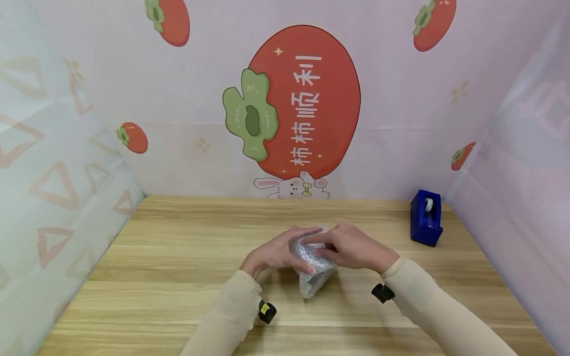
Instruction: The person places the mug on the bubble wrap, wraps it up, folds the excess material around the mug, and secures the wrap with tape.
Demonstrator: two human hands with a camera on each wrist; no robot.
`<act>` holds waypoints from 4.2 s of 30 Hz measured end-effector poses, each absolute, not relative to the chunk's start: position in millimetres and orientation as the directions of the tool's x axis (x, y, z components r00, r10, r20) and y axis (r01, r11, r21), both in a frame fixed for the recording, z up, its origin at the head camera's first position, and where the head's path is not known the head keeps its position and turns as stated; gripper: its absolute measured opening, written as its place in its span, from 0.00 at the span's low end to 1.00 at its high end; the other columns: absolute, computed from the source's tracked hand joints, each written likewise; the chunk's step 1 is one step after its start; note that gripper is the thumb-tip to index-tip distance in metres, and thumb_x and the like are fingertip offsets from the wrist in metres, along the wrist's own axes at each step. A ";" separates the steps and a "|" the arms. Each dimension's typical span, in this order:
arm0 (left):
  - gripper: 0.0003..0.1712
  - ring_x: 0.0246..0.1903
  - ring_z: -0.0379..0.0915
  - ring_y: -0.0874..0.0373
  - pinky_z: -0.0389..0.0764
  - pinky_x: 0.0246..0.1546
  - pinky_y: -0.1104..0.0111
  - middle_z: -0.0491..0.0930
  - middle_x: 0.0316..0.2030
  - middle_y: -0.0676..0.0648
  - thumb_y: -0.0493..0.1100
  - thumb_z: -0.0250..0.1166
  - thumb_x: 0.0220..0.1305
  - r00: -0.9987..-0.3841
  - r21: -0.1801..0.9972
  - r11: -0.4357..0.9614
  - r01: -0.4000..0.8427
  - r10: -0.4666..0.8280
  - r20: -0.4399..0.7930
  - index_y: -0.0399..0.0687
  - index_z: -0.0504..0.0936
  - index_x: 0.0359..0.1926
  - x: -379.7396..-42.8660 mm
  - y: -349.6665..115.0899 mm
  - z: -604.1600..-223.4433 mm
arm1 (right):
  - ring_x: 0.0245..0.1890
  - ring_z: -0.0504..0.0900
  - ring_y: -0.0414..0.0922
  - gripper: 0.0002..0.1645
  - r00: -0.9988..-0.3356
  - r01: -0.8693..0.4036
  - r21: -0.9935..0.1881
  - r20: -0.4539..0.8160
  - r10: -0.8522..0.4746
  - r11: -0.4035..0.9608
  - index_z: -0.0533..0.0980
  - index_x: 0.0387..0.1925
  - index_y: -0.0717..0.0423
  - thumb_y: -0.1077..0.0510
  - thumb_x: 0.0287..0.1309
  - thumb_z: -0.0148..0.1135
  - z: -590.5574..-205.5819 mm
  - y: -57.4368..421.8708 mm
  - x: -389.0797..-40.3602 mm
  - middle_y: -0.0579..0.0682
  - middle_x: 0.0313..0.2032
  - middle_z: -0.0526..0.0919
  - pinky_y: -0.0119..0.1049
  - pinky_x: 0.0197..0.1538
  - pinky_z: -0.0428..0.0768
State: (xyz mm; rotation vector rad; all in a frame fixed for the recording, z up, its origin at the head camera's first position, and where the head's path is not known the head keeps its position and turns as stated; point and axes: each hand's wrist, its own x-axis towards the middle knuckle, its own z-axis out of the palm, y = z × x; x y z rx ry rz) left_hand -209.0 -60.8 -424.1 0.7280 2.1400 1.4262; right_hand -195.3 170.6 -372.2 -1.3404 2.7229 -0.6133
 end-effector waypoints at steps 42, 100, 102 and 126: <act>0.52 0.61 0.61 0.52 0.68 0.62 0.51 0.67 0.63 0.53 0.46 0.84 0.46 -0.763 0.932 0.326 0.158 0.639 -0.094 0.82 0.70 0.70 -210.6 -58.0 -427.2 | 0.26 0.68 0.38 0.16 -0.796 -0.391 -0.808 0.057 -0.603 0.440 0.70 0.47 0.61 0.61 0.65 0.68 -393.9 204.6 -173.0 0.45 0.26 0.69 0.31 0.31 0.68; 0.39 0.29 0.80 0.55 0.78 0.31 0.61 0.82 0.32 0.46 0.56 0.58 0.75 -0.964 0.858 0.507 0.079 0.258 -0.064 0.24 0.61 0.66 -145.0 -59.6 -403.9 | 0.46 0.82 0.51 0.40 -0.960 -0.278 -0.628 0.192 -0.202 0.727 0.72 0.60 0.66 0.55 0.50 0.81 -431.0 179.9 -134.6 0.57 0.51 0.81 0.46 0.46 0.82; 0.39 0.29 0.82 0.52 0.79 0.33 0.61 0.82 0.33 0.45 0.54 0.58 0.75 -0.962 0.892 0.449 0.058 0.265 -0.071 0.24 0.59 0.67 -146.7 -58.7 -407.9 | 0.49 0.82 0.52 0.38 -0.959 -0.282 -0.626 0.201 -0.198 0.727 0.73 0.59 0.65 0.57 0.49 0.81 -431.0 177.7 -136.0 0.57 0.51 0.82 0.49 0.49 0.81; 0.31 0.36 0.86 0.48 0.85 0.45 0.53 0.81 0.45 0.34 0.46 0.60 0.76 -0.977 0.966 0.220 -0.135 0.135 -0.167 0.34 0.59 0.68 -199.1 -67.8 -416.9 | 0.56 0.80 0.56 0.34 -0.983 -0.182 -0.662 0.120 -0.137 0.727 0.72 0.57 0.62 0.54 0.55 0.78 -434.2 152.2 -185.0 0.59 0.52 0.82 0.55 0.57 0.78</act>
